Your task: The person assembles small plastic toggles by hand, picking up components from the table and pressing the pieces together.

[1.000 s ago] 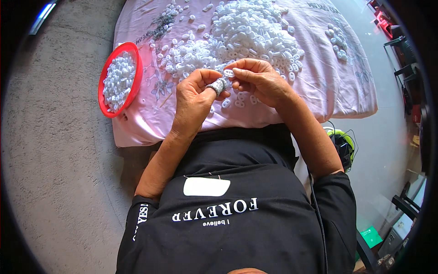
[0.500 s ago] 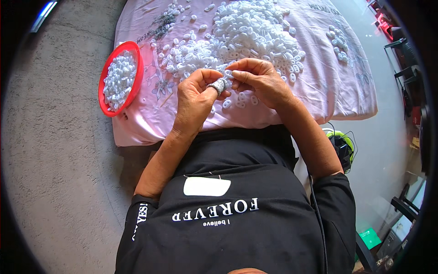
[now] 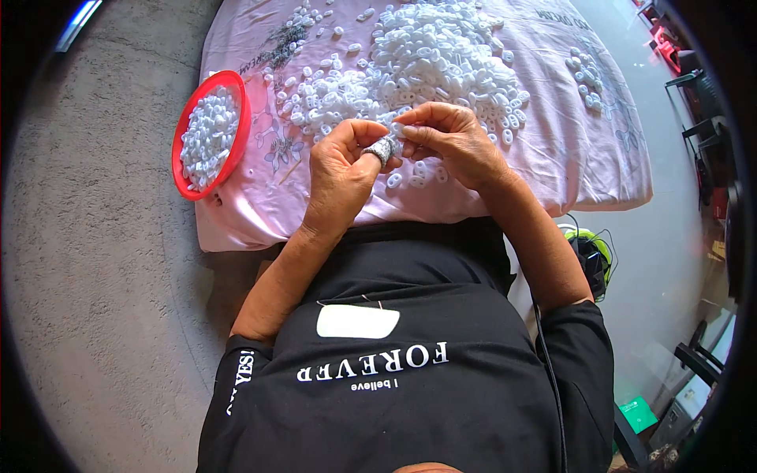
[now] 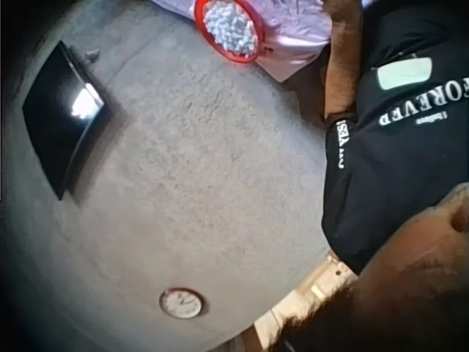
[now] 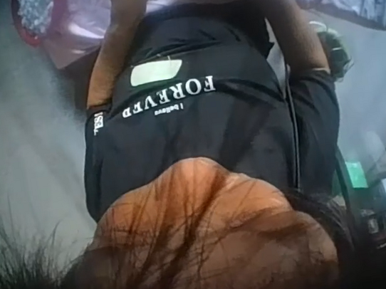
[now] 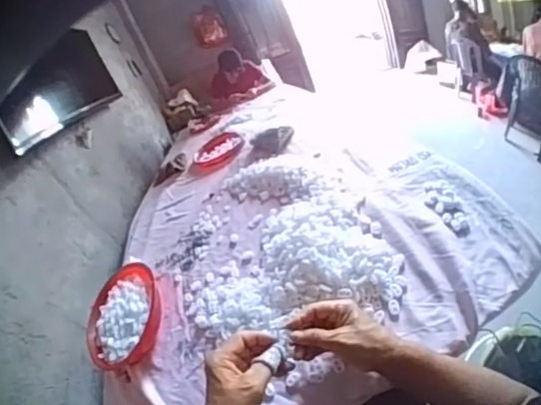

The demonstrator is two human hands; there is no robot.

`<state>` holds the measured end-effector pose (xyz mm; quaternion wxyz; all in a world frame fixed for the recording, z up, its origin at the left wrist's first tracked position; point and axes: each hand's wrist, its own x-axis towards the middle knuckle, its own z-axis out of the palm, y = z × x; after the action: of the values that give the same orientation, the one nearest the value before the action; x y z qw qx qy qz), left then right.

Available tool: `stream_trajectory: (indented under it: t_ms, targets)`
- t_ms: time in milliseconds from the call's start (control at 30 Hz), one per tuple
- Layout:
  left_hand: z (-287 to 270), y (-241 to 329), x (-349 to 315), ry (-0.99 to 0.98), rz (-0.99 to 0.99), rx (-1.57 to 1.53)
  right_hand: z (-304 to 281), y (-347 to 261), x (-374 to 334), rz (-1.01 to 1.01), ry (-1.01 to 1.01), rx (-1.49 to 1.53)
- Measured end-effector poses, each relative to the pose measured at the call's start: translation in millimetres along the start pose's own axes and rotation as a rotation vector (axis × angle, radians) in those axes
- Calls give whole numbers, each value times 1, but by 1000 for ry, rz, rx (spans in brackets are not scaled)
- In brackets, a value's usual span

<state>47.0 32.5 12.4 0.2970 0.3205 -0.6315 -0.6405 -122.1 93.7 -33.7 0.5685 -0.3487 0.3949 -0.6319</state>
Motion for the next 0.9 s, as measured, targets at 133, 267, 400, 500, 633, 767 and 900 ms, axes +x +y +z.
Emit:
stream_trajectory:
  t_ms: [133, 267, 400, 500, 633, 767, 900]
  targets:
    - [1, 4, -1, 12, 16, 14, 2, -2, -1, 11, 10, 9]
    - [-1, 2, 0, 10, 26, 28, 2, -3, -2, 32, 7, 39]
    - [-1, 2, 0, 15, 41, 18, 1, -2, -1, 6, 9, 43]
    - [0, 1, -1, 15, 52, 12, 0, 0, -1, 2, 11, 44]
    - [0, -3, -1, 15, 72, 2, 0, 0, -1, 10, -3, 52]
    - [1, 0, -1, 9, 57, 0, 1, -1, -1, 3, 4, 10]
    - [1, -1, -1, 10, 60, -8, 1, -1, 0, 1, -3, -5]
